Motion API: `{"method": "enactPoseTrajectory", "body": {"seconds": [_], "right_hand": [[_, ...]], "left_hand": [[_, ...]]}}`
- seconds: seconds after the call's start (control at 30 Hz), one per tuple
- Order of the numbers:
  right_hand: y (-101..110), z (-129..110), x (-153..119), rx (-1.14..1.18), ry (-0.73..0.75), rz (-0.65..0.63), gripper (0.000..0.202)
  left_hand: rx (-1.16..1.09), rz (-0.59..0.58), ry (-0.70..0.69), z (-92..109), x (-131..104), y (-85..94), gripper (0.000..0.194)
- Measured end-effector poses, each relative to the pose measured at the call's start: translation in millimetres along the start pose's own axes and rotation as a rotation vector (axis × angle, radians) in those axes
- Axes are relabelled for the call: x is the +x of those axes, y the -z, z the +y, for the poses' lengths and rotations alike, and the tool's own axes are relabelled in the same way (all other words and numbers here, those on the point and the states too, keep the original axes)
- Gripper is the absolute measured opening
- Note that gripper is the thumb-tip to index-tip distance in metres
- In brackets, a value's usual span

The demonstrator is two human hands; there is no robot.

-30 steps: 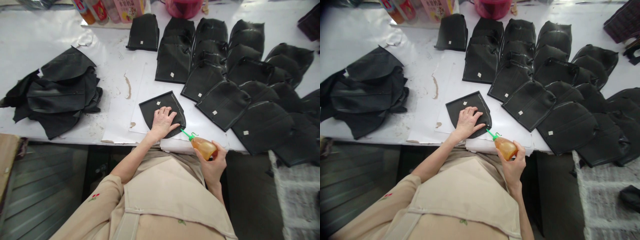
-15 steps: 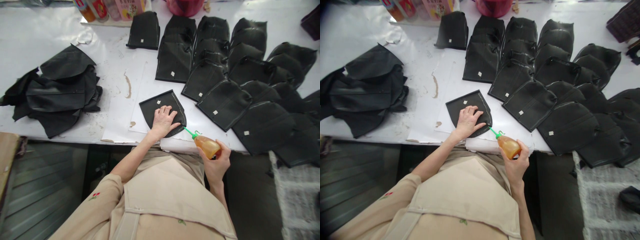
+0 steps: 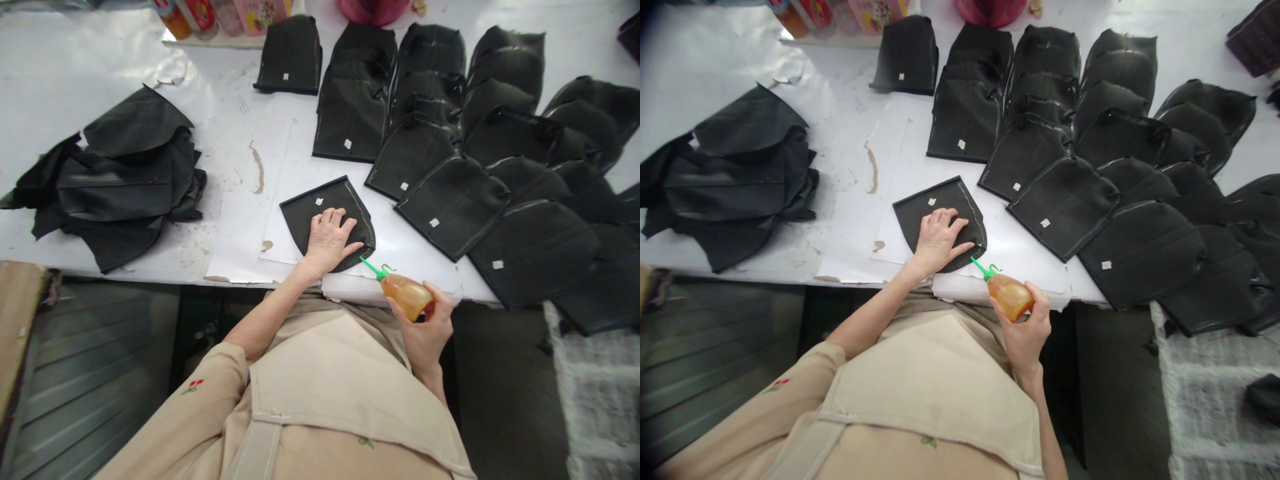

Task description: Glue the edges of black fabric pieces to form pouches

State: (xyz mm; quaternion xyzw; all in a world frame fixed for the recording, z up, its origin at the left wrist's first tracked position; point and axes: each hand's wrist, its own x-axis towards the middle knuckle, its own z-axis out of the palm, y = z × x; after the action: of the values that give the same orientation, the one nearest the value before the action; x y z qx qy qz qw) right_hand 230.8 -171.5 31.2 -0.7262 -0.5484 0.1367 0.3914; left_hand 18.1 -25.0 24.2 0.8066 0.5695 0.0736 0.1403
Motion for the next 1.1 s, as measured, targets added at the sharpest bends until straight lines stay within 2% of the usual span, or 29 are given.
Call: {"method": "enactPoseTrajectory", "body": {"seconds": [0.17,0.27,0.43,0.5,0.57,0.8,1.1], "right_hand": [[-3.2,-2.4,-7.2,0.022,0.016,-0.031,0.066],[-3.3,-1.8,-8.7,0.038,-0.003,-0.044,0.068],[-2.7,-2.6,-6.8,0.050,-0.025,-0.046,0.068],[-3.4,-2.9,-6.7,0.055,-0.011,-0.048,0.068],[-4.4,-2.5,-7.4,0.064,0.004,-0.057,0.069],[-5.7,-1.2,-11.8,0.069,0.026,-0.074,0.069],[-14.3,-11.3,-15.3,0.084,0.096,-0.116,0.066]], "left_hand": [[-0.008,0.006,0.017,4.1,3.7,-0.1,0.051],[-0.047,0.003,0.010,-1.3,2.8,6.1,0.049],[-0.220,-0.117,-0.196,-37.8,-16.0,22.8,0.053],[-0.259,-0.154,-0.265,-52.6,-25.9,23.8,0.055],[-0.288,-0.147,-0.268,-61.0,-33.2,19.9,0.052],[-0.310,-0.021,-0.182,-54.0,-37.9,0.3,0.041],[-0.301,0.043,-0.134,-48.0,-35.8,-4.4,0.041]]}}
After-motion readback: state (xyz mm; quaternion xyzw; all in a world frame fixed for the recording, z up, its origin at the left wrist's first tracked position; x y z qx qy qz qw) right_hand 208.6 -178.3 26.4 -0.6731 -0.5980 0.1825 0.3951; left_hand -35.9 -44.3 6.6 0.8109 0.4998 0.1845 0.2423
